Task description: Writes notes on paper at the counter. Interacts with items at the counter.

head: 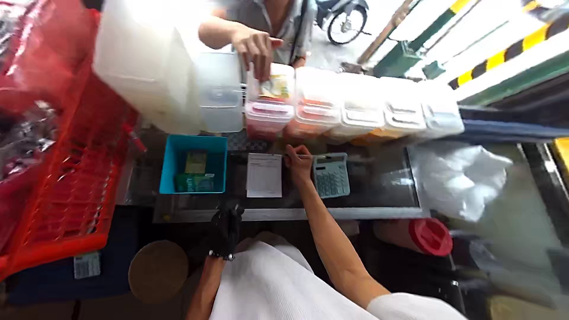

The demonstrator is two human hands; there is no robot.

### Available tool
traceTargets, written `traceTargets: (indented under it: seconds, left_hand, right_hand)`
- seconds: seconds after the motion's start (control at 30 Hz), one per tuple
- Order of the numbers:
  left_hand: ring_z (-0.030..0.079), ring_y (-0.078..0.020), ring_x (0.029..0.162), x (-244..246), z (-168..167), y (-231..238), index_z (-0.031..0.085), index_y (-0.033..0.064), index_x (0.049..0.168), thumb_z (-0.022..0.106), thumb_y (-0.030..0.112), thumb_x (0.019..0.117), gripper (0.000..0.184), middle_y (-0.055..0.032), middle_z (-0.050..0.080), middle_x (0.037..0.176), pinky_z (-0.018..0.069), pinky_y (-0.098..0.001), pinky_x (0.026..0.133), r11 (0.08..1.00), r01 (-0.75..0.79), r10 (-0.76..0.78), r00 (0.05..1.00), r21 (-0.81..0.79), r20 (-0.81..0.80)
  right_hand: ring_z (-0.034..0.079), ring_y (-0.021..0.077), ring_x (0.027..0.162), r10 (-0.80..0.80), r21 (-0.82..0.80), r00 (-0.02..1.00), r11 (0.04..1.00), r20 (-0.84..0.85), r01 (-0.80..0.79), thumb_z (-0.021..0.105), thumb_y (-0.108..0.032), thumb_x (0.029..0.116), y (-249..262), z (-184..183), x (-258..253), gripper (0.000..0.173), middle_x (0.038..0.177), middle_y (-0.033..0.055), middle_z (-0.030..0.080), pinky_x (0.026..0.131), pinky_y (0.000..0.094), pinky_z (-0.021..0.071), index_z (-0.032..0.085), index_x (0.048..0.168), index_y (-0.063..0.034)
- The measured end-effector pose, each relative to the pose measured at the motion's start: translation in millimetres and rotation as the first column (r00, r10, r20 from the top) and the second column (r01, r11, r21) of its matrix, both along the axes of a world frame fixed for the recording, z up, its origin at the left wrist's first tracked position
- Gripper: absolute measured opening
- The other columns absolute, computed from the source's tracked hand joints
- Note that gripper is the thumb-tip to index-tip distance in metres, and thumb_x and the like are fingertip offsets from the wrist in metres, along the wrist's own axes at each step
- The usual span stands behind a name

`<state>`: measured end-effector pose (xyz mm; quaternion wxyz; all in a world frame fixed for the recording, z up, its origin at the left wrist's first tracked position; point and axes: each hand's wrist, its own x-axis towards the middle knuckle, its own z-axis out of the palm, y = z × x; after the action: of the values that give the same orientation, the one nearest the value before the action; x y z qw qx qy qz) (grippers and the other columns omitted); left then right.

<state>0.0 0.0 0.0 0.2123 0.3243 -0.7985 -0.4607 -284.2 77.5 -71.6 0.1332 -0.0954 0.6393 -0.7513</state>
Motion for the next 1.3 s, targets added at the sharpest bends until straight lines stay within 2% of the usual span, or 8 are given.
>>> traceTargets:
  seconds: [0.1,0.2,0.3,0.5,0.77,0.97,1.1,1.3]
  left_hand:
    - [0.059,-0.0058,0.073,-64.2,23.2,-14.4,0.063,-0.0105,0.107,0.036,0.007,0.1089,0.032,-0.0088,0.064,0.083,0.0536,-0.0198,0.071,0.895,0.043,0.018,0.991,0.444,-0.132]
    - [0.052,-0.0027,0.059,-122.4,-10.5,-42.2,0.060,0.0171,0.086,0.031,0.033,0.1109,0.041,0.0083,0.055,0.067,0.0477,-0.0203,0.058,0.610,0.394,0.067,0.839,0.687,-0.540]
    - [0.051,-0.0051,0.055,-134.6,-29.2,-48.6,0.063,0.0254,0.081,0.040,0.040,0.1075,0.038,0.0118,0.051,0.061,0.0465,-0.0240,0.056,0.272,0.681,0.060,0.693,0.680,-0.718]
    - [0.055,-0.0068,0.050,-93.5,-62.1,-30.5,0.074,0.0174,0.086,0.058,0.040,0.1007,0.031,0.0082,0.057,0.058,0.0467,-0.0241,0.049,-0.115,0.789,0.157,0.615,0.604,-0.773]
    - [0.068,-0.0093,0.061,-109.3,-70.9,-7.9,0.076,0.0094,0.089,0.054,0.031,0.1035,0.035,0.0015,0.070,0.068,0.0563,-0.0224,0.059,-0.092,0.865,0.376,0.490,0.494,-0.787]
    - [0.055,-0.0074,0.049,-128.1,-63.5,-12.6,0.069,0.0155,0.077,0.055,0.036,0.1027,0.036,0.0071,0.055,0.055,0.0463,-0.0233,0.048,-0.070,0.878,0.388,0.461,0.473,-0.798]
    - [0.035,-0.0024,0.036,-129.2,-22.5,-0.1,0.049,0.0198,0.064,0.041,0.035,0.1064,0.045,0.0086,0.033,0.045,0.0334,-0.0188,0.038,0.165,0.516,0.401,0.743,0.840,-0.535]
    - [0.047,-0.0081,0.044,-134.2,-74.0,-14.2,0.062,0.0151,0.073,0.065,0.039,0.0955,0.033,0.0071,0.046,0.052,0.0383,-0.0238,0.044,-0.156,0.889,0.468,0.450,0.431,-0.761]
  right_hand:
    - [0.054,0.0053,0.048,-0.004,-0.096,1.000,0.995,0.002,0.004,0.071,-0.010,0.0947,2.1,-5.7,-2.5,0.017,0.063,-0.0017,0.061,0.046,0.0222,0.0481,0.058,0.083,-0.0077]
    - [0.054,0.0061,0.049,0.032,-0.134,0.998,0.990,-0.045,-0.038,0.072,-0.010,0.0939,5.1,-7.7,-4.8,0.018,0.063,-0.0009,0.060,0.046,0.0229,0.0483,0.058,0.084,-0.0059]
    - [0.053,0.0058,0.047,0.084,-0.126,0.995,0.988,-0.062,-0.091,0.074,-0.010,0.0934,13.9,-8.7,0.3,0.018,0.062,0.0003,0.060,0.045,0.0219,0.0474,0.058,0.086,-0.0046]
    - [0.064,0.0091,0.063,0.159,-0.078,0.985,0.983,-0.064,-0.164,0.077,-0.004,0.0891,22.9,-2.6,6.7,0.016,0.080,0.0027,0.070,0.058,0.0250,0.0574,0.062,0.091,-0.0082]
    - [0.047,0.0116,0.044,0.175,0.348,0.971,0.931,-0.165,-0.109,0.083,-0.026,0.0878,16.6,6.9,5.7,0.032,0.059,0.0035,0.057,0.043,0.0291,0.0397,0.058,0.077,-0.0099]
    - [0.046,0.0145,0.045,0.193,0.444,0.942,0.894,-0.276,-0.053,0.078,-0.025,0.0913,8.5,0.6,14.0,0.032,0.058,0.0042,0.056,0.043,0.0325,0.0368,0.056,0.074,-0.0100]
    - [0.045,0.0155,0.044,0.152,0.503,0.938,0.864,-0.311,0.026,0.075,-0.030,0.0937,2.9,-2.4,19.0,0.034,0.057,0.0035,0.053,0.044,0.0348,0.0351,0.055,0.073,-0.0108]
    - [0.046,0.0129,0.044,0.110,0.471,0.923,0.878,-0.369,0.083,0.076,-0.022,0.0917,-0.7,-14.3,15.1,0.032,0.057,0.0013,0.054,0.042,0.0315,0.0355,0.055,0.071,-0.0123]
